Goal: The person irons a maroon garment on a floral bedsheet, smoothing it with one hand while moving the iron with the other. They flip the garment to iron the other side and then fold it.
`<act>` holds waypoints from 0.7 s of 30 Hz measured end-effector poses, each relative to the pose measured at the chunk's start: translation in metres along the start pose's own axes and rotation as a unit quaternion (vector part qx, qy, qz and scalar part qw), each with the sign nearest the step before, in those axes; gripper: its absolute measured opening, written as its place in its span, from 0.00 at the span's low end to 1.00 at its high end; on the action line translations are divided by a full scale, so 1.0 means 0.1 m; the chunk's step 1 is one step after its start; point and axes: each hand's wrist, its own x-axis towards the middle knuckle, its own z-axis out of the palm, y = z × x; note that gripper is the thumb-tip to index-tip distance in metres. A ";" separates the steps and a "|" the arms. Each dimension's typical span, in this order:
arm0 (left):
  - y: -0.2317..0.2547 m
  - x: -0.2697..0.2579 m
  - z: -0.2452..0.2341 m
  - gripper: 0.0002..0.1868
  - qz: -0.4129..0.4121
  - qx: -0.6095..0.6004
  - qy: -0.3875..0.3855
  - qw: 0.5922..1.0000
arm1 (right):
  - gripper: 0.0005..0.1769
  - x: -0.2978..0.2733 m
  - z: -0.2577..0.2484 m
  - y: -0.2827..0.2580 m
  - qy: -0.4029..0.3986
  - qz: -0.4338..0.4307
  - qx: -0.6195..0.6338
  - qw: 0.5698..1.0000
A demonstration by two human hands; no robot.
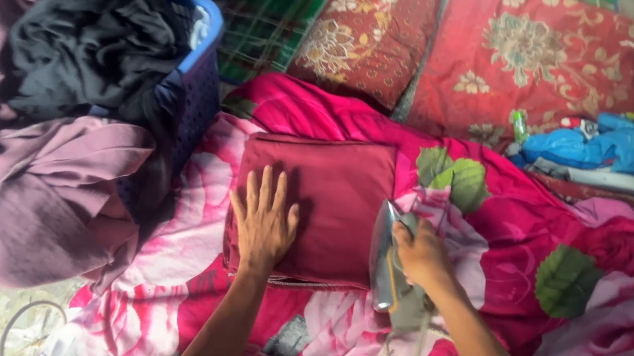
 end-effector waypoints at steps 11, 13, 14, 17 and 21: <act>-0.27 -0.54 -0.07 0.35 -0.054 0.029 0.071 0.996 | 0.31 -0.35 0.39 -1.10 -0.092 -0.235 -0.104 0.962; -0.31 -0.56 -0.03 0.36 -0.047 0.025 0.079 0.995 | 0.30 -0.38 0.52 -1.28 -0.102 -0.245 -0.133 0.955; -0.31 -0.57 -0.01 0.36 -0.045 0.013 0.091 0.995 | 0.30 -0.39 0.53 -1.36 -0.104 -0.248 -0.150 0.951; -0.29 -0.60 -0.03 0.36 -0.050 -0.009 0.092 0.994 | 0.31 -0.25 0.58 -1.53 -0.109 -0.253 -0.183 0.944; -0.30 -0.58 -0.03 0.37 -0.054 -0.021 0.072 0.996 | 0.32 0.00 0.59 -1.81 -0.072 -0.240 -0.211 0.945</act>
